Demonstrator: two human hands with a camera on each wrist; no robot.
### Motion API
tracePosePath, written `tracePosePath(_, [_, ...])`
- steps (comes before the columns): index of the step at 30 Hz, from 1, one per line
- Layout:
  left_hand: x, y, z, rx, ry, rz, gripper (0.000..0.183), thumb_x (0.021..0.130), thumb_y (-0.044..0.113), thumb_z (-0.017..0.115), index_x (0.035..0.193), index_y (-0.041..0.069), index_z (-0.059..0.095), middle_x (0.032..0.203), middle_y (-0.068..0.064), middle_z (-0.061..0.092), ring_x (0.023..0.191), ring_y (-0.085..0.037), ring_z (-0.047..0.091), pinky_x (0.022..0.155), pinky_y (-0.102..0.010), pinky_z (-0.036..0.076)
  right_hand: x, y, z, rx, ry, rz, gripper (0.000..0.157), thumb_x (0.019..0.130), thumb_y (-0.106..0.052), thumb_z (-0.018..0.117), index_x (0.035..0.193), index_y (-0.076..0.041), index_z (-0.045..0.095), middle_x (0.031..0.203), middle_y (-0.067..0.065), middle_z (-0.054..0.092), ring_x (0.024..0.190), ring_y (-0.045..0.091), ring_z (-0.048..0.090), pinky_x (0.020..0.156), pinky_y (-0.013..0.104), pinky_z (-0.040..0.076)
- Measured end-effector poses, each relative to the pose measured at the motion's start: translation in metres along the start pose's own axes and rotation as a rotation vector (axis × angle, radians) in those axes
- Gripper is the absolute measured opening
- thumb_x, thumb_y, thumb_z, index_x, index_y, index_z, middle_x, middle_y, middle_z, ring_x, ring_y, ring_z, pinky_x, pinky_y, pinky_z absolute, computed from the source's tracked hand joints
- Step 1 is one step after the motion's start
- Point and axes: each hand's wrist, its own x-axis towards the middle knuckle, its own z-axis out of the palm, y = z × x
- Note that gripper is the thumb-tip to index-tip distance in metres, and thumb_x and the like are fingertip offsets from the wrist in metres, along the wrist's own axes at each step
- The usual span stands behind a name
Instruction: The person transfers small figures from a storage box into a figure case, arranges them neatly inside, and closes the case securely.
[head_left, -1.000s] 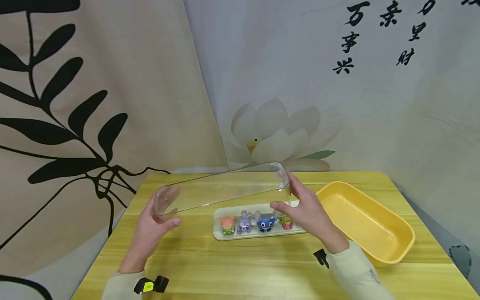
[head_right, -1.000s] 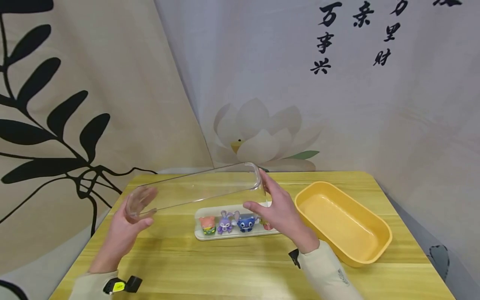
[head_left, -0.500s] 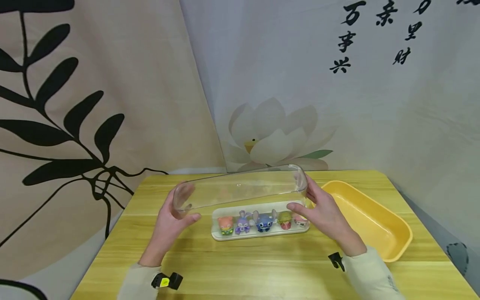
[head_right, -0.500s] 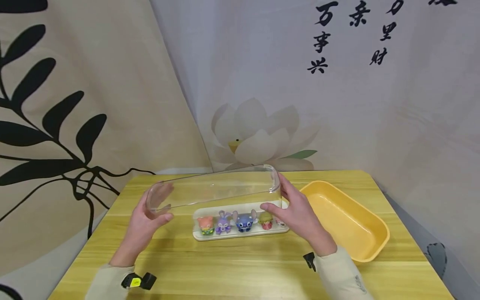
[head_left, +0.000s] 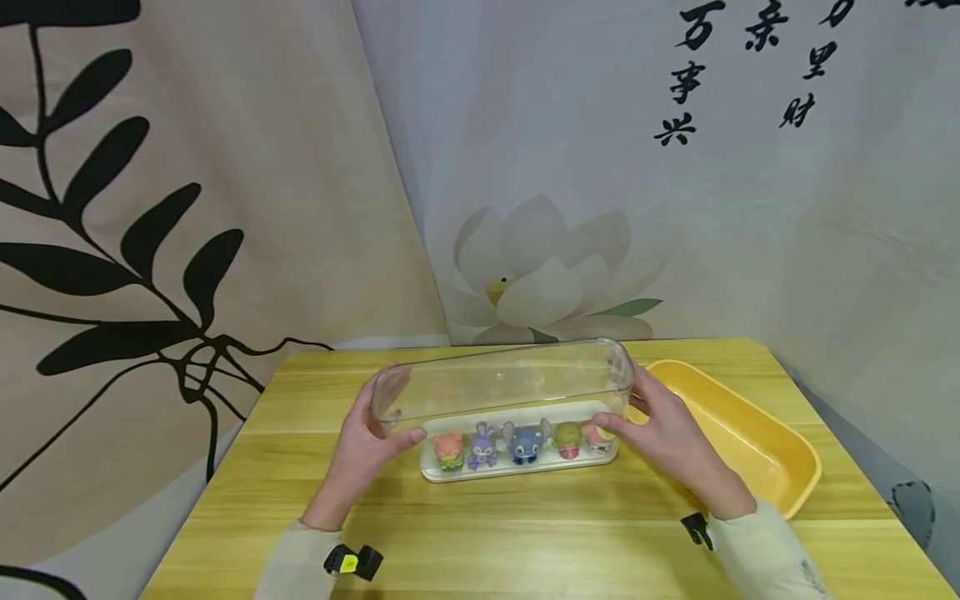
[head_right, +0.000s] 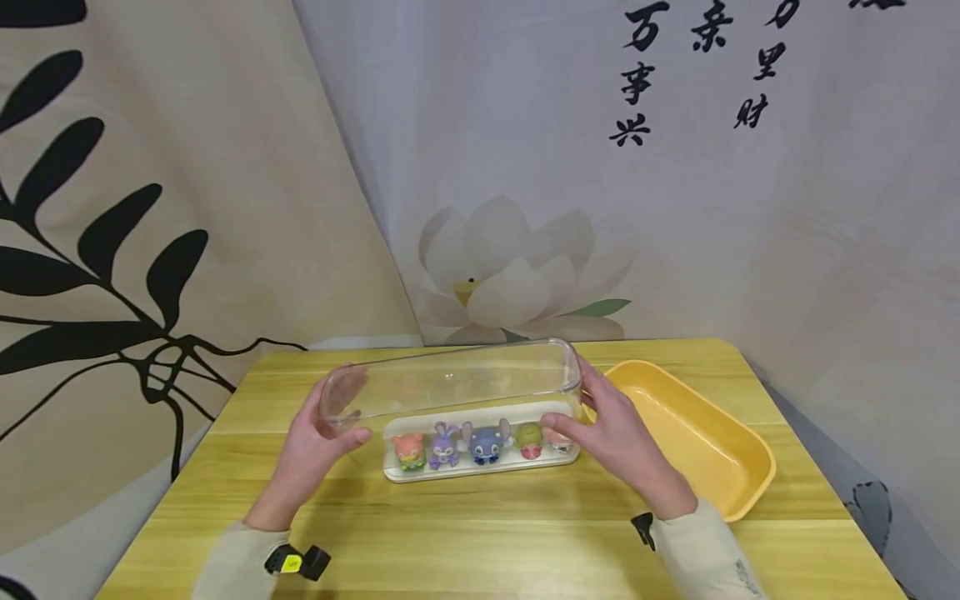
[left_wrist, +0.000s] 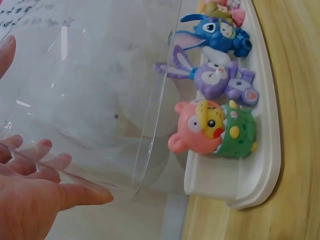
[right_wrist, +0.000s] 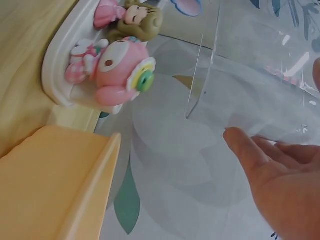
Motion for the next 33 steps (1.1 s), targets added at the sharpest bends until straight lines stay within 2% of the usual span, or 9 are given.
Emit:
tracePosePath(2, [0.002, -0.002, 0.003, 0.0, 0.001, 0.0, 0.09, 0.084, 0.0, 0.082, 0.159, 0.014, 0.036, 0.161, -0.005, 0.042, 0.151, -0.025, 0.033, 0.123, -0.043, 0.031, -0.001, 0.003, -0.001, 0.009, 0.014, -0.018, 0.078, 0.092, -0.023, 0.081, 0.159, -0.016, 0.042, 0.15, 0.011, 0.051, 0.134, 0.034, 0.054, 0.107, 0.048, 0.048])
tracePosePath(5, [0.004, -0.005, 0.008, -0.011, -0.004, 0.008, 0.09, 0.083, 0.002, 0.082, 0.159, 0.012, 0.036, 0.161, -0.007, 0.041, 0.151, -0.027, 0.033, 0.124, -0.059, 0.024, -0.003, 0.007, -0.002, 0.015, 0.03, -0.023, 0.072, 0.092, -0.019, 0.081, 0.155, -0.009, 0.047, 0.151, 0.012, 0.047, 0.135, 0.032, 0.051, 0.108, 0.046, 0.047])
tracePosePath(11, [0.006, -0.008, 0.015, -0.013, -0.002, -0.014, 0.092, 0.083, 0.004, 0.083, 0.16, 0.017, 0.035, 0.161, -0.004, 0.04, 0.15, -0.024, 0.033, 0.124, -0.051, 0.026, -0.005, 0.012, -0.003, 0.019, 0.031, 0.0, 0.072, 0.092, -0.02, 0.081, 0.154, -0.006, 0.047, 0.15, 0.012, 0.046, 0.135, 0.032, 0.049, 0.108, 0.045, 0.045])
tracePosePath(17, [0.008, -0.012, 0.021, -0.013, -0.016, -0.035, 0.092, 0.084, 0.003, 0.083, 0.161, 0.02, 0.034, 0.161, -0.004, 0.038, 0.147, -0.027, 0.035, 0.119, -0.048, 0.036, -0.006, 0.02, -0.003, 0.006, 0.012, 0.027, 0.07, 0.093, -0.022, 0.08, 0.151, -0.003, 0.045, 0.139, 0.014, 0.058, 0.132, 0.034, 0.056, 0.107, 0.02, 0.046])
tracePosePath(19, [0.008, -0.014, 0.023, -0.019, -0.018, -0.039, 0.093, 0.084, 0.002, 0.082, 0.16, 0.021, 0.034, 0.16, -0.005, 0.038, 0.145, -0.029, 0.037, 0.117, -0.052, 0.037, -0.007, 0.023, -0.003, 0.006, 0.003, 0.028, 0.068, 0.093, -0.02, 0.08, 0.149, -0.002, 0.046, 0.137, 0.016, 0.061, 0.13, 0.036, 0.058, 0.106, 0.024, 0.049])
tracePosePath(23, [0.008, -0.018, 0.026, -0.033, -0.021, -0.033, 0.093, 0.083, -0.001, 0.081, 0.161, 0.019, 0.033, 0.16, -0.006, 0.038, 0.145, -0.034, 0.038, 0.118, -0.057, 0.035, -0.007, 0.027, -0.001, 0.02, -0.02, 0.035, 0.07, 0.094, -0.017, 0.079, 0.152, -0.001, 0.043, 0.139, 0.022, 0.061, 0.13, 0.043, 0.059, 0.103, 0.052, 0.052])
tracePosePath(24, [0.008, -0.019, 0.026, -0.034, -0.024, -0.027, 0.093, 0.084, -0.002, 0.081, 0.161, 0.018, 0.033, 0.16, -0.006, 0.038, 0.146, -0.034, 0.037, 0.119, -0.058, 0.033, -0.007, 0.029, 0.0, 0.018, -0.024, 0.036, 0.072, 0.094, -0.017, 0.079, 0.154, -0.001, 0.041, 0.14, 0.024, 0.06, 0.13, 0.044, 0.058, 0.102, 0.055, 0.052])
tracePosePath(28, [0.008, -0.023, 0.027, -0.043, -0.042, 0.004, 0.094, 0.085, -0.003, 0.08, 0.162, 0.016, 0.029, 0.164, -0.004, 0.035, 0.15, -0.033, 0.031, 0.122, -0.058, 0.027, -0.007, 0.033, 0.002, 0.0, -0.033, 0.043, 0.079, 0.095, -0.021, 0.078, 0.159, -0.002, 0.035, 0.147, 0.027, 0.054, 0.132, 0.046, 0.055, 0.104, 0.056, 0.05])
tracePosePath(33, [0.008, -0.03, 0.026, -0.043, -0.064, 0.026, 0.093, 0.087, 0.0, 0.08, 0.163, 0.015, 0.028, 0.166, -0.006, 0.032, 0.15, -0.031, 0.032, 0.122, -0.058, 0.027, -0.007, 0.038, 0.006, 0.019, -0.052, 0.058, 0.084, 0.096, -0.022, 0.077, 0.163, -0.004, 0.029, 0.152, 0.027, 0.049, 0.133, 0.046, 0.054, 0.107, 0.056, 0.047])
